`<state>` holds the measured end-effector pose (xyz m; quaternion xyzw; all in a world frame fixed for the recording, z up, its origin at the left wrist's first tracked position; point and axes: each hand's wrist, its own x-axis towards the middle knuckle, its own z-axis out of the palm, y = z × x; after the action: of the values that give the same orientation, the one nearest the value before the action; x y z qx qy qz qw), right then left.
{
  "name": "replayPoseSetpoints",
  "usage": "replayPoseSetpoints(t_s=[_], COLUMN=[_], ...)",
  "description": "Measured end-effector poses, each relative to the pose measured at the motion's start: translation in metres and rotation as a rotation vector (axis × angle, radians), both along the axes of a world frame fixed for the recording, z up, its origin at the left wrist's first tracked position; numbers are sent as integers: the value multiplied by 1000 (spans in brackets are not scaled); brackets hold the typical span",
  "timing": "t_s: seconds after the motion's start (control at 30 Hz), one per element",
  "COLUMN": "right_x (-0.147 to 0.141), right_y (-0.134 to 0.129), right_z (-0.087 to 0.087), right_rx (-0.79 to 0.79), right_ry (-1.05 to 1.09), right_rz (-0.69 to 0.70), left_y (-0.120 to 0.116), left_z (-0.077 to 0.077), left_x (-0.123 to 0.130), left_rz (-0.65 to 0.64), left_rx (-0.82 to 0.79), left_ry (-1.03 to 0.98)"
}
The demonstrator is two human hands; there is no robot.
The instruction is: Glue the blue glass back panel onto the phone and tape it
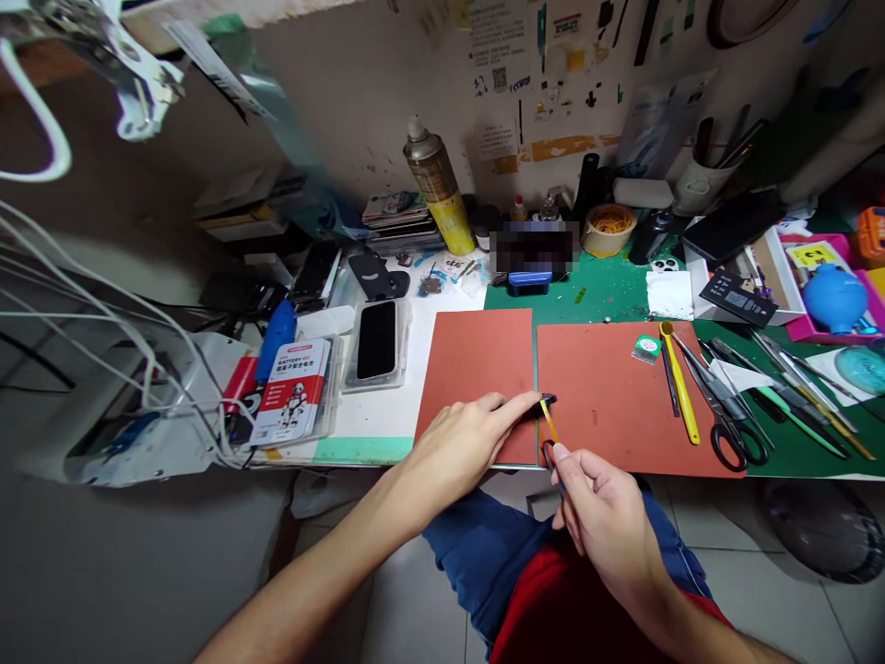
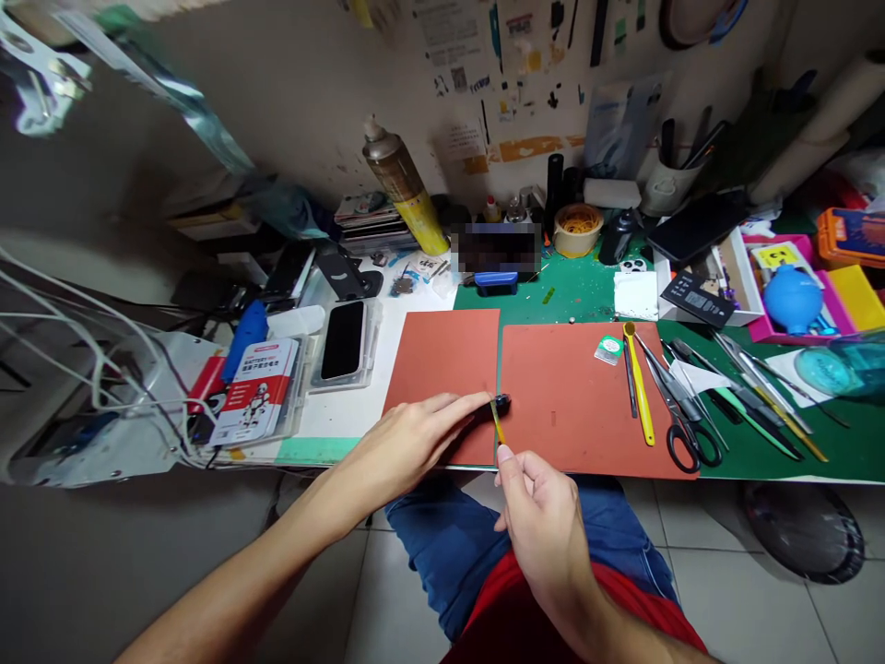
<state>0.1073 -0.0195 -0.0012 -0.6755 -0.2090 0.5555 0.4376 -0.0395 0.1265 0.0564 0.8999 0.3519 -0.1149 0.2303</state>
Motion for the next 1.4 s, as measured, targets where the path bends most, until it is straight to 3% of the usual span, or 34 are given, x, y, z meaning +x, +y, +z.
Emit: replayPoseSetpoints(t_s=[0.3,0.47,0.73,0.97,1.23,1.4], right_x=[1,15,42,52,62,65], right_y=[2,4,-1,13,20,20], right_z=[-3,6,18,25,34,36], right_rx=[28,90,121,148,198,238], right_ry=[-109,-199,-428,-391,-352,-375], right_rz=[4,15,121,259,366,376], left_y=[-8,-6,-11,-23,-25,-25], left_z=[-9,-10,-14,-13,-6,-7], left_x=[7,3,-17,-17,-16,-15], left_rz=[91,257,599,931,1030,1023], left_rx=[17,-70,-415,-838,-979,-990], left_ry=[-148,-325,-667,-856,-876,-892])
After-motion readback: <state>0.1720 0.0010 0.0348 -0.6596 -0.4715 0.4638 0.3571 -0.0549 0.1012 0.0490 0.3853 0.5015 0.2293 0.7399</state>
